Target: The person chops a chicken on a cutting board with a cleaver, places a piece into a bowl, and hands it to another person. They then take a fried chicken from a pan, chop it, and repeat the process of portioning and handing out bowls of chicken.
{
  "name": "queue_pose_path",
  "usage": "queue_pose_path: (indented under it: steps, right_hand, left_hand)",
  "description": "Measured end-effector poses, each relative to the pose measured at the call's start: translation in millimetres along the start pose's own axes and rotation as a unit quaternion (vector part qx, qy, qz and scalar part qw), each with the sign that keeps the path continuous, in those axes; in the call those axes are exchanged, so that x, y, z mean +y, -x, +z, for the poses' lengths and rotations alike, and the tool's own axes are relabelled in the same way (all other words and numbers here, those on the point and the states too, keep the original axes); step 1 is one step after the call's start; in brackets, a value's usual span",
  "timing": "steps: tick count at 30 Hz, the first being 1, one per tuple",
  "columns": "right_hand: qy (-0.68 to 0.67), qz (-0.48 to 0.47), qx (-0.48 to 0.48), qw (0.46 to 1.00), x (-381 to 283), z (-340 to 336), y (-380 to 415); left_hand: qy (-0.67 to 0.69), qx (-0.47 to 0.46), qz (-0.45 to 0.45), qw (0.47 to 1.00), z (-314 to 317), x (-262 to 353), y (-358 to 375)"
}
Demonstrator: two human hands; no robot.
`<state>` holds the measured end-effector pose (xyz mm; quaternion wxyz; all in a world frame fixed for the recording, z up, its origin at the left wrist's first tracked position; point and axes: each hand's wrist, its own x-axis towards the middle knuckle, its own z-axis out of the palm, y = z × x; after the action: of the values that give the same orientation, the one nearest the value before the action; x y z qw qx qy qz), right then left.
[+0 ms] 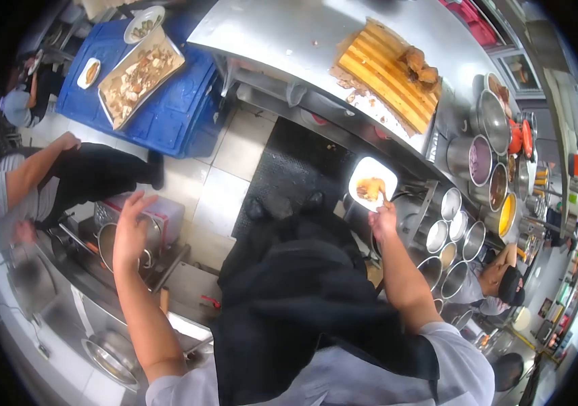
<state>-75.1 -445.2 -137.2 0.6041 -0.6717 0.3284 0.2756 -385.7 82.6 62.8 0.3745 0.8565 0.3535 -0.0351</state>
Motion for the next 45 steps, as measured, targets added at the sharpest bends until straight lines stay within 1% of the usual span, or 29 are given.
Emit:
queue_pose_path:
  steps: [3,5,6,8,10,11,12,13,16,18,19,20,21,22,23,24,25,26,28,29,30,32,34,35,37,38,39,43,45]
  right_hand:
    - [-0.092,-0.001,0.046,0.995,20,-11,-39]
    - [-0.213,-0.051,-0.012,0.976,34,-11,-72]
    - [-0.220,-0.036,-0.014,0.975,29,-8,-73]
    - [-0.252,-0.082,-0.040,0.963,44,-8,-104]
    - [-0.299,-0.018,-0.006,0.954,37,5,-120]
    - [-0.189,-0.132,-0.097,0.968,62,0,-151]
    - [-0.215,-0.029,0.016,0.976,47,21,-150]
    - [-0.170,0.007,0.022,0.985,58,28,-176]
    - [-0.209,0.043,0.013,0.977,35,63,-195]
    - [-0.287,0.067,0.086,0.952,17,90,-206]
    - [-0.300,0.067,0.072,0.949,26,102,-229]
    - [-0.300,0.089,0.107,0.944,36,108,-249]
    - [-0.296,0.112,0.144,0.938,44,116,-268]
    - [-0.300,0.115,0.135,0.937,40,125,-273]
    - [-0.325,0.104,0.126,0.931,35,127,-273]
    - [-0.347,0.094,0.118,0.926,33,128,-275]
    - [-0.390,0.063,0.092,0.914,29,129,-277]
    - [-0.447,0.045,0.061,0.891,56,132,-316]
    - [-0.556,0.021,-0.007,0.831,117,140,-401]
    - [-0.485,0.033,0.036,0.873,82,134,-365]
    - [-0.448,0.043,0.056,0.891,69,133,-355]
    - [-0.423,0.051,0.067,0.902,55,131,-348]
    - [-0.408,0.061,0.070,0.908,48,132,-342]
    - [-0.402,0.065,0.072,0.910,42,130,-339]
    - [-0.389,0.069,0.072,0.916,40,127,-339]
    - [-0.384,0.068,0.073,0.918,36,126,-337]
    - [-0.378,0.068,0.074,0.920,34,124,-336]
    - [-0.359,0.060,0.075,0.928,25,113,-332]
    - [-0.352,0.057,0.078,0.931,24,107,-331]
  left_hand:
    - [-0.039,-0.017,-0.015,0.999,7,-21,2]
    - [-0.071,-0.046,-0.050,0.995,6,-18,-2]
    - [-0.074,-0.067,-0.077,0.992,7,-14,-3]
    - [-0.059,-0.077,-0.083,0.992,5,4,-5]
    - [-0.080,-0.109,-0.041,0.990,7,-38,-9]
    - [-0.099,-0.093,-0.062,0.989,0,-16,-7]
    - [-0.114,-0.080,-0.083,0.987,-3,5,-4]
    - [-0.123,-0.086,-0.075,0.986,-6,3,-8]
    - [-0.126,-0.129,-0.057,0.982,-21,-3,-19]
    - [-0.105,-0.088,-0.025,0.990,-27,36,-12]
    - [-0.109,-0.082,-0.003,0.991,-34,35,-12]
    - [-0.120,-0.072,0.002,0.990,-39,34,-9]
    - [-0.042,-0.069,-0.116,0.990,-44,24,-6]
    - [0.041,-0.062,-0.232,0.970,-48,23,-4]
    - [-0.136,-0.056,-0.160,0.976,-49,48,10]
    - [-0.138,-0.047,-0.164,0.976,-49,68,16]
    - [-0.113,-0.008,-0.213,0.971,-48,82,23]
    - [-0.086,0.029,-0.261,0.961,-46,88,29]
    - [-0.065,0.022,-0.236,0.969,-56,40,41]
    - [-0.067,0.024,-0.241,0.968,-60,9,47]
    - [-0.069,0.025,-0.246,0.966,-61,-6,52]
    - [-0.091,0.027,-0.290,0.952,-56,5,61]
    - [-0.099,0.053,-0.246,0.963,-53,-20,67]
    - [-0.028,0.040,-0.282,0.958,-59,-56,66]
    - [-0.092,-0.012,-0.273,0.957,-50,5,57]
    - [-0.123,-0.038,-0.267,0.955,-43,57,48]
    - [-0.132,-0.041,-0.241,0.961,-41,62,45]
    - [-0.107,-0.021,-0.261,0.959,-33,64,36]
    - [-0.096,-0.031,-0.236,0.966,-28,43,38]
